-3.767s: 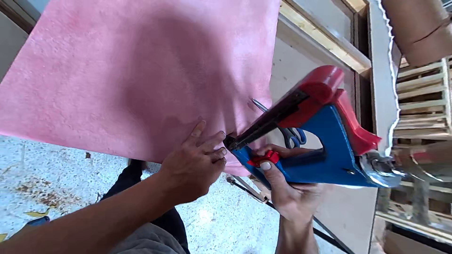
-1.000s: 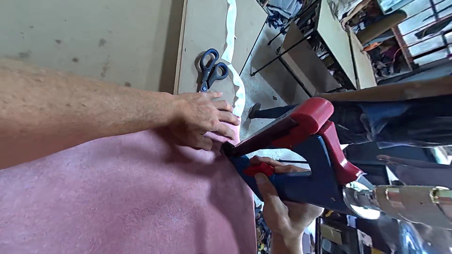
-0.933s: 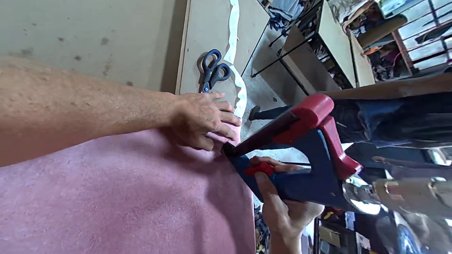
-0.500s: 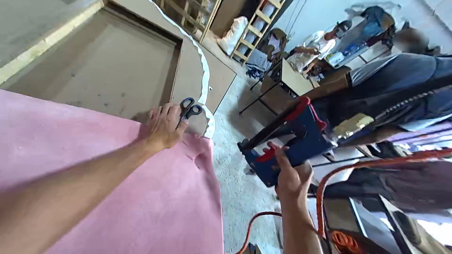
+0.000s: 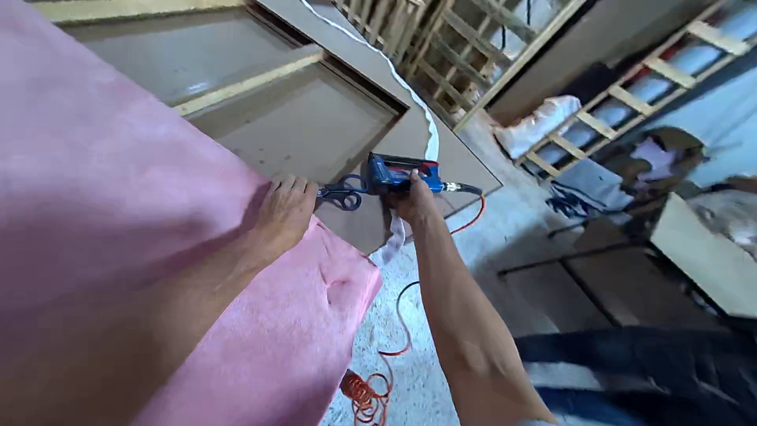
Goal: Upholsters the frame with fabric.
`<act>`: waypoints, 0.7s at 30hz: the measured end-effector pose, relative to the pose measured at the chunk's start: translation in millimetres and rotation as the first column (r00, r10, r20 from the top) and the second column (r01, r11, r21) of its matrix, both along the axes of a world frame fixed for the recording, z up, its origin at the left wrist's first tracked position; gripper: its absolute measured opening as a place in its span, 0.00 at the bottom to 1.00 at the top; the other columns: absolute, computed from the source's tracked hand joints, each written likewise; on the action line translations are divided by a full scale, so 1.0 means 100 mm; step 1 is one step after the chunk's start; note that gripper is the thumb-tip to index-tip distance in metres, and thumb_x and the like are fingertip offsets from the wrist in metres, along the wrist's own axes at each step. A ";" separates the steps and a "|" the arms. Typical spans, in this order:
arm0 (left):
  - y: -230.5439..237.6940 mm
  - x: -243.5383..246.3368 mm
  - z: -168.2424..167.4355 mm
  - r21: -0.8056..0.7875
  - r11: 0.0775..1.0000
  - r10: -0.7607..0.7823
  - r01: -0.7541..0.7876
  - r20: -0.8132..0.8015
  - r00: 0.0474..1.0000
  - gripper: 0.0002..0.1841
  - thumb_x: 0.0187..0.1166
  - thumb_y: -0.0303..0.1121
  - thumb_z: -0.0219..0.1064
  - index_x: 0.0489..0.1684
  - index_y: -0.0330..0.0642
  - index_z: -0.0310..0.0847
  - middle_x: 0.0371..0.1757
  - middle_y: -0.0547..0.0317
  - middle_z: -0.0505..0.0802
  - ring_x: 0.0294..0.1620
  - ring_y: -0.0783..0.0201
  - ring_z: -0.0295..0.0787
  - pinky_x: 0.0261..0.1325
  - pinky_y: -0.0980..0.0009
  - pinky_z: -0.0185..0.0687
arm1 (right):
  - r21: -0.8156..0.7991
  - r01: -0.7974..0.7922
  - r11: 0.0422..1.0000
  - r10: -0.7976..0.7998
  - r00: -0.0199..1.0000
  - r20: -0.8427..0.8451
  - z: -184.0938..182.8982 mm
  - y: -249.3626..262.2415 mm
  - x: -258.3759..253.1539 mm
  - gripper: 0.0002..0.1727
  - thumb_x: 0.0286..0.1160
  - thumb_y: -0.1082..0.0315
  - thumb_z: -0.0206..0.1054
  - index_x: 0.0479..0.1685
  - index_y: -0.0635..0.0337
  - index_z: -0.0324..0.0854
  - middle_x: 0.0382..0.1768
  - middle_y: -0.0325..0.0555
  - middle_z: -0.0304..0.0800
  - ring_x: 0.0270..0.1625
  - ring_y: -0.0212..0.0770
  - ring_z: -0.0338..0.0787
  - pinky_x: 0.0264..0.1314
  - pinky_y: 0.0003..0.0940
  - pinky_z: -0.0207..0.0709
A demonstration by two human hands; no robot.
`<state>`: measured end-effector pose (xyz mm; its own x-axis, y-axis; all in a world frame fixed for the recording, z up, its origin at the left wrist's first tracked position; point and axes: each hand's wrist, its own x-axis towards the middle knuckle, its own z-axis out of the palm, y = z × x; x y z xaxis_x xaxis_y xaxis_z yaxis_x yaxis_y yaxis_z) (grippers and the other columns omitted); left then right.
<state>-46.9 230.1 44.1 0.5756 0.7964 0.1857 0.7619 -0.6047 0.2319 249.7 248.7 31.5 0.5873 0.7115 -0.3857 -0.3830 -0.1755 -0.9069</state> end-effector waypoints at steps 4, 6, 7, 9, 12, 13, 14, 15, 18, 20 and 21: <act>-0.52 -0.44 0.78 -0.035 0.997 -0.074 0.072 -0.046 0.996 0.15 0.85 0.23 0.59 0.66 0.33 0.79 0.61 0.39 0.86 0.64 0.39 0.85 0.65 0.47 0.81 | -0.194 -0.438 0.878 0.399 0.446 0.801 0.52 -1.01 -0.30 0.24 0.91 0.55 0.56 0.73 0.62 0.77 0.66 0.53 0.88 0.62 0.46 0.92 0.64 0.50 0.86; -0.90 -0.56 0.97 -0.053 0.986 -0.166 0.159 -0.161 0.973 0.18 0.86 0.28 0.60 0.71 0.42 0.80 0.63 0.46 0.88 0.63 0.45 0.87 0.62 0.51 0.84 | -0.199 -0.559 0.805 0.280 0.062 0.958 0.63 -1.72 -0.60 0.22 0.87 0.62 0.58 0.76 0.58 0.78 0.71 0.49 0.85 0.69 0.45 0.88 0.70 0.50 0.84; -1.10 -0.58 0.97 -0.011 0.975 -0.218 0.220 -0.186 0.958 0.17 0.84 0.29 0.62 0.69 0.44 0.83 0.60 0.49 0.90 0.59 0.48 0.89 0.57 0.52 0.86 | -0.210 -0.589 0.780 0.220 -0.056 0.974 0.60 -2.05 -0.73 0.20 0.83 0.65 0.60 0.70 0.56 0.83 0.67 0.47 0.89 0.68 0.45 0.88 0.70 0.51 0.84; -1.51 -0.52 0.83 0.068 0.937 -0.322 0.343 -0.218 0.921 0.12 0.84 0.27 0.59 0.58 0.43 0.86 0.50 0.50 0.91 0.49 0.49 0.91 0.46 0.53 0.88 | -0.294 -0.620 0.727 0.238 -0.174 0.955 0.49 -2.62 -0.92 0.16 0.81 0.67 0.61 0.59 0.52 0.91 0.55 0.44 0.95 0.59 0.44 0.92 0.62 0.47 0.87; -2.15 -0.32 0.61 0.004 0.917 -0.386 0.398 -0.238 0.891 0.13 0.85 0.22 0.52 0.58 0.33 0.82 0.49 0.43 0.91 0.49 0.43 0.91 0.47 0.49 0.87 | -0.410 -0.658 0.631 0.393 -0.184 0.901 0.30 -3.22 -0.88 0.15 0.71 0.69 0.69 0.55 0.58 0.89 0.52 0.48 0.93 0.57 0.46 0.93 0.60 0.44 0.88; -2.33 -0.24 0.51 0.058 0.922 -0.361 0.383 -0.234 0.903 0.13 0.84 0.22 0.53 0.56 0.33 0.83 0.45 0.45 0.91 0.46 0.45 0.92 0.43 0.53 0.87 | -0.399 -0.679 0.616 0.412 -0.154 0.898 0.24 -3.33 -0.80 0.15 0.66 0.69 0.71 0.54 0.58 0.87 0.51 0.50 0.92 0.55 0.46 0.92 0.57 0.42 0.88; -2.50 -0.16 0.43 0.115 0.925 -0.331 0.362 -0.225 0.916 0.13 0.82 0.22 0.54 0.54 0.33 0.84 0.42 0.47 0.91 0.42 0.48 0.92 0.39 0.56 0.87 | -0.361 -0.704 0.612 0.414 -0.103 0.904 0.16 -3.43 -0.71 0.16 0.62 0.71 0.71 0.51 0.58 0.87 0.51 0.50 0.91 0.53 0.45 0.92 0.51 0.40 0.89; -2.65 -0.09 0.38 0.145 0.928 -0.305 0.342 -0.229 0.925 0.12 0.81 0.22 0.55 0.52 0.33 0.85 0.40 0.48 0.91 0.40 0.49 0.92 0.37 0.58 0.87 | -0.316 -0.731 0.605 0.437 -0.027 0.899 0.09 -3.51 -0.60 0.15 0.61 0.73 0.69 0.50 0.58 0.88 0.51 0.51 0.90 0.51 0.43 0.92 0.47 0.37 0.89; -2.91 0.18 0.25 0.163 0.945 -0.241 0.285 -0.247 0.939 0.11 0.79 0.21 0.58 0.47 0.36 0.86 0.37 0.51 0.91 0.36 0.53 0.90 0.31 0.61 0.83 | -0.312 -0.785 0.534 0.580 0.072 0.812 -0.02 -3.55 -0.19 0.16 0.64 0.74 0.66 0.52 0.58 0.88 0.56 0.52 0.88 0.52 0.41 0.91 0.44 0.37 0.90; -3.02 0.50 0.10 0.143 0.958 -0.215 0.250 -0.224 0.951 0.08 0.76 0.22 0.61 0.41 0.39 0.88 0.34 0.54 0.91 0.34 0.55 0.90 0.32 0.62 0.83 | -0.471 -0.777 0.417 0.697 -0.060 0.715 -0.03 -3.51 0.11 0.15 0.68 0.74 0.66 0.52 0.60 0.91 0.51 0.51 0.94 0.50 0.47 0.94 0.51 0.47 0.89; -3.05 0.70 0.01 0.106 0.967 -0.206 0.230 -0.198 0.958 0.07 0.75 0.23 0.63 0.38 0.40 0.88 0.34 0.54 0.92 0.35 0.55 0.91 0.35 0.60 0.85 | -0.552 -0.767 0.327 0.762 -0.132 0.634 -0.02 -3.46 0.28 0.15 0.70 0.74 0.66 0.53 0.60 0.92 0.50 0.51 0.96 0.51 0.50 0.95 0.56 0.53 0.88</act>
<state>23.5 -74.8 45.3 0.7663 0.6244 0.1516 0.6303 -0.7763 0.0111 277.9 -97.4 29.3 -0.3812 0.8956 -0.2294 0.7543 0.1578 -0.6373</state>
